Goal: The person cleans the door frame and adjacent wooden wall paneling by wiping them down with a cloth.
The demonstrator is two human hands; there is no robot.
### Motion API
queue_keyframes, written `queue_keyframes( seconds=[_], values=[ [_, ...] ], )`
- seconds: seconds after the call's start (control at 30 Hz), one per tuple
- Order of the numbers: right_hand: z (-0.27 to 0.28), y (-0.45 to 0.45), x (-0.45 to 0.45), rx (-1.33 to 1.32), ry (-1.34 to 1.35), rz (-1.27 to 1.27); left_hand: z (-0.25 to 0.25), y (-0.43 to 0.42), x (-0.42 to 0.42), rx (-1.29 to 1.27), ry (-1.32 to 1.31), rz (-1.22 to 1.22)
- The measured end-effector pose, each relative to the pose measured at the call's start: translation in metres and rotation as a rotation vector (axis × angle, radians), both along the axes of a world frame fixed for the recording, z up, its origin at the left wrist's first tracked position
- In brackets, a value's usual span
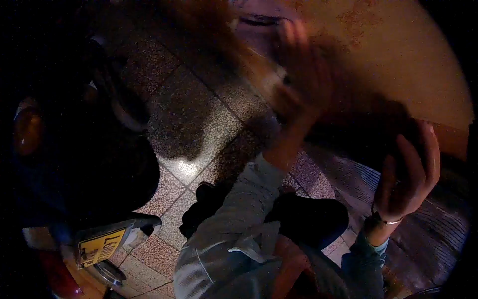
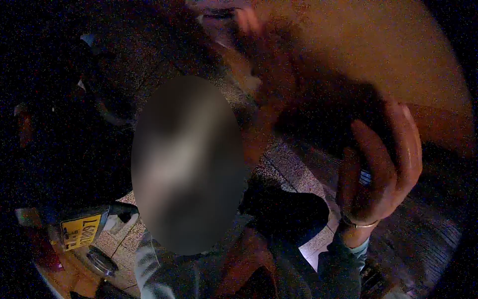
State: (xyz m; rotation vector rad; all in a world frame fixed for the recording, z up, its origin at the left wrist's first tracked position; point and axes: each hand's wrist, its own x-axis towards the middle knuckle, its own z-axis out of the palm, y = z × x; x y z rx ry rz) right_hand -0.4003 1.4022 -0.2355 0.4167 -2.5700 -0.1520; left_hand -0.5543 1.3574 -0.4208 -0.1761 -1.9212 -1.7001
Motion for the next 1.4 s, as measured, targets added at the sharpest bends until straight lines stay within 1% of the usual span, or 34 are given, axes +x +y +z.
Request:
queue_keyframes(
  seconds=[0.03,0.07,0.1,0.17,0.2,0.27,0.3,0.37,0.4,0.47,0.5,0.53,0.57,0.6,0.67,0.8,0.87,0.9,0.93,1.0,1.03,1.07,1.1,1.13,1.17,1.23,1.33,1.4],
  values=[
    [0.003,0.0,0.004,0.007,-0.029,-0.03,-0.006,-0.004,-0.013,0.117,0.002,-0.006],
    [0.004,0.001,0.005,0.014,-0.055,-0.061,-0.021,-0.012,-0.028,0.121,0.011,0.028],
    [0.003,0.001,0.005,0.018,-0.054,-0.061,-0.044,-0.021,-0.044,0.122,0.02,0.063],
    [-0.001,-0.001,0.005,-0.092,0.034,-0.04,-0.092,-0.027,-0.083,0.419,-0.047,0.021],
    [0.0,-0.001,0.006,-0.093,0.028,-0.039,-0.116,-0.031,-0.093,0.419,-0.052,0.023],
    [0.001,-0.004,0.007,-0.059,0.023,-0.068,-0.154,-0.042,-0.104,0.709,-0.332,-0.041],
    [0.0,-0.005,0.007,-0.061,0.029,-0.07,-0.166,-0.048,-0.099,0.707,-0.327,-0.046],
    [-0.002,-0.005,0.003,-0.092,0.026,-0.041,-0.192,-0.058,-0.089,1.063,-0.62,-0.453],
    [-0.003,-0.006,0.002,-0.091,0.037,-0.041,-0.209,-0.053,-0.089,1.061,-0.61,-0.458],
    [-0.001,-0.008,0.001,-0.09,0.013,-0.059,-0.257,-0.033,-0.085,0.993,-0.563,-0.164],
    [0.0,-0.01,0.002,-0.084,0.016,-0.059,-0.302,-0.028,-0.082,0.998,-0.56,-0.167],
    [0.001,-0.012,0.004,-0.084,0.0,-0.085,-0.352,-0.021,-0.081,1.049,-0.64,-0.268],
    [0.002,-0.013,0.004,-0.085,-0.012,-0.113,-0.372,-0.016,-0.085,1.094,-0.718,-0.374],
    [0.003,-0.013,0.004,-0.078,0.002,-0.116,-0.328,-0.022,-0.074,1.19,-0.763,-0.4],
    [0.005,-0.009,0.003,-0.039,-0.068,-0.099,-0.241,-0.033,-0.052,1.386,-0.86,-0.434],
    [-0.002,-0.003,-0.003,-0.066,-0.017,-0.026,-0.235,-0.031,-0.079,1.369,-0.711,-0.457],
    [-0.002,-0.003,-0.007,-0.055,-0.008,-0.028,-0.214,-0.034,-0.092,1.123,-0.545,-0.213],
    [-0.002,-0.003,-0.008,-0.039,-0.004,-0.034,-0.196,-0.035,-0.105,0.89,-0.427,-0.117],
    [-0.003,-0.003,-0.009,-0.048,0.0,-0.03,-0.171,-0.038,-0.117,0.654,-0.31,-0.021],
    [-0.003,-0.004,-0.004,-0.014,-0.052,-0.031,-0.085,-0.053,-0.103,0.316,-0.194,0.0],
    [-0.006,-0.003,-0.004,-0.024,-0.05,-0.022,-0.052,-0.058,-0.098,0.212,-0.029,-0.028],
    [-0.009,-0.003,-0.004,-0.043,0.008,-0.011,-0.028,-0.06,-0.096,0.109,0.134,-0.054],
    [-0.012,-0.005,-0.005,-0.056,0.066,0.001,-0.013,-0.055,-0.1,-0.125,0.497,0.19],
    [-0.011,-0.008,-0.006,-0.056,0.066,0.014,-0.001,-0.052,-0.106,-0.365,0.852,0.433],
    [-0.01,-0.01,-0.007,-0.045,0.081,-0.022,0.008,-0.056,-0.109,-0.367,0.851,0.443],
    [-0.007,-0.015,-0.01,-0.031,0.092,-0.064,0.021,-0.061,-0.109,-0.381,0.719,0.372],
    [-0.004,-0.015,-0.008,0.019,0.066,-0.1,0.027,-0.06,-0.104,-0.392,0.519,0.248],
    [-0.003,-0.013,-0.004,0.008,0.038,-0.085,0.014,-0.08,-0.124,0.026,0.384,-0.069]
  ],
)
